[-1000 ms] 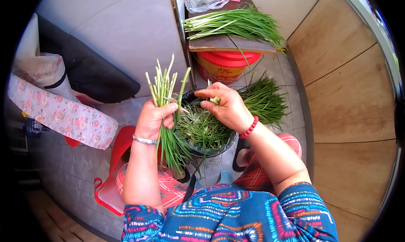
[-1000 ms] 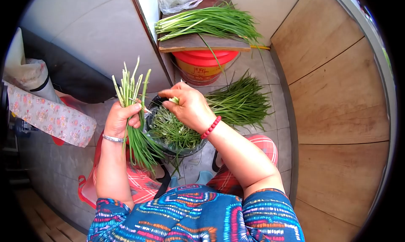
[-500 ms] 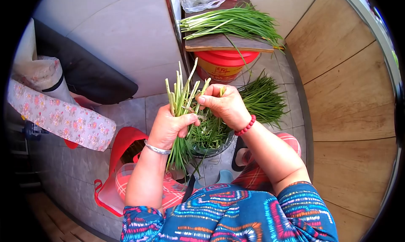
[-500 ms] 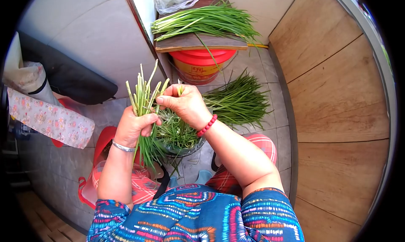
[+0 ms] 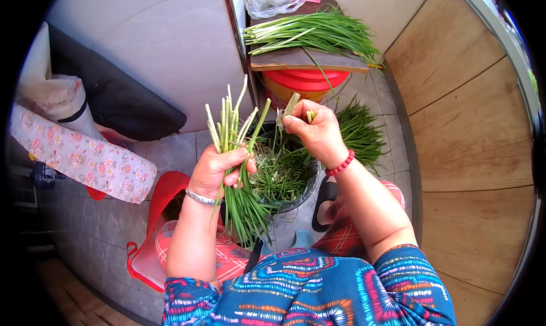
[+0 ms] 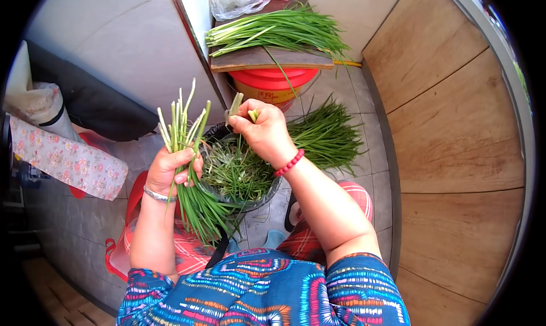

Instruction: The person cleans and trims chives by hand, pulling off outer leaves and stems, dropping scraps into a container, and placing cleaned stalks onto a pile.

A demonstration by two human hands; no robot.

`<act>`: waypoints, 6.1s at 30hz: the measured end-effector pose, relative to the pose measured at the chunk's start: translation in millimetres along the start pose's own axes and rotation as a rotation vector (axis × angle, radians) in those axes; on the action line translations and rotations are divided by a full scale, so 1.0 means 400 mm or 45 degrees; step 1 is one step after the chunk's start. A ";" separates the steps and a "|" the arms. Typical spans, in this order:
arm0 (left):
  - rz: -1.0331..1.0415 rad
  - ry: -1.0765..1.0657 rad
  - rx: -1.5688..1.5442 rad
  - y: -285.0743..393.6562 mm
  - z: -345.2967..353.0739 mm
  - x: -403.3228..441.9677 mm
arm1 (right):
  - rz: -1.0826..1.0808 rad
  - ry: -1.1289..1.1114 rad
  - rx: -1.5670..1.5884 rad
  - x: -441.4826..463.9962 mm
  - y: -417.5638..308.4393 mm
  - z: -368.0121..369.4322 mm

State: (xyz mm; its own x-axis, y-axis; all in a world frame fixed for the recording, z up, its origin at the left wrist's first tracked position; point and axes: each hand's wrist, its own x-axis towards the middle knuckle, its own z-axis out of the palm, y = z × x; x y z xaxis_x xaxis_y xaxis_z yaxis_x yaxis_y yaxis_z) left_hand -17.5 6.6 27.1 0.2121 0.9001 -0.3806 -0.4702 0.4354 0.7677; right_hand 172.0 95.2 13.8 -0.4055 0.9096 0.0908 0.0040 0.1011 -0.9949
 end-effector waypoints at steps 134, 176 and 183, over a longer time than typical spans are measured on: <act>0.339 0.451 0.045 -0.034 0.017 0.046 | 0.397 -0.194 0.526 0.017 -0.035 0.013; 0.263 0.278 0.182 -0.044 0.042 0.028 | 0.372 -0.291 0.213 0.000 -0.038 0.036; 0.192 0.199 0.247 -0.034 0.043 0.023 | 0.328 -0.081 0.530 0.007 -0.028 0.022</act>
State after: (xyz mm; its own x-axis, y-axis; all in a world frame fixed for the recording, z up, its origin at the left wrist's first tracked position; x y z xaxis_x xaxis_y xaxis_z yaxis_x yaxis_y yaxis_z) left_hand 5.5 9.3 21.9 0.0106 0.9480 -0.3180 -0.3104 0.3055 0.9002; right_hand 162.7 93.1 24.9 -0.4945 0.8560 -0.1508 -0.2488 -0.3057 -0.9190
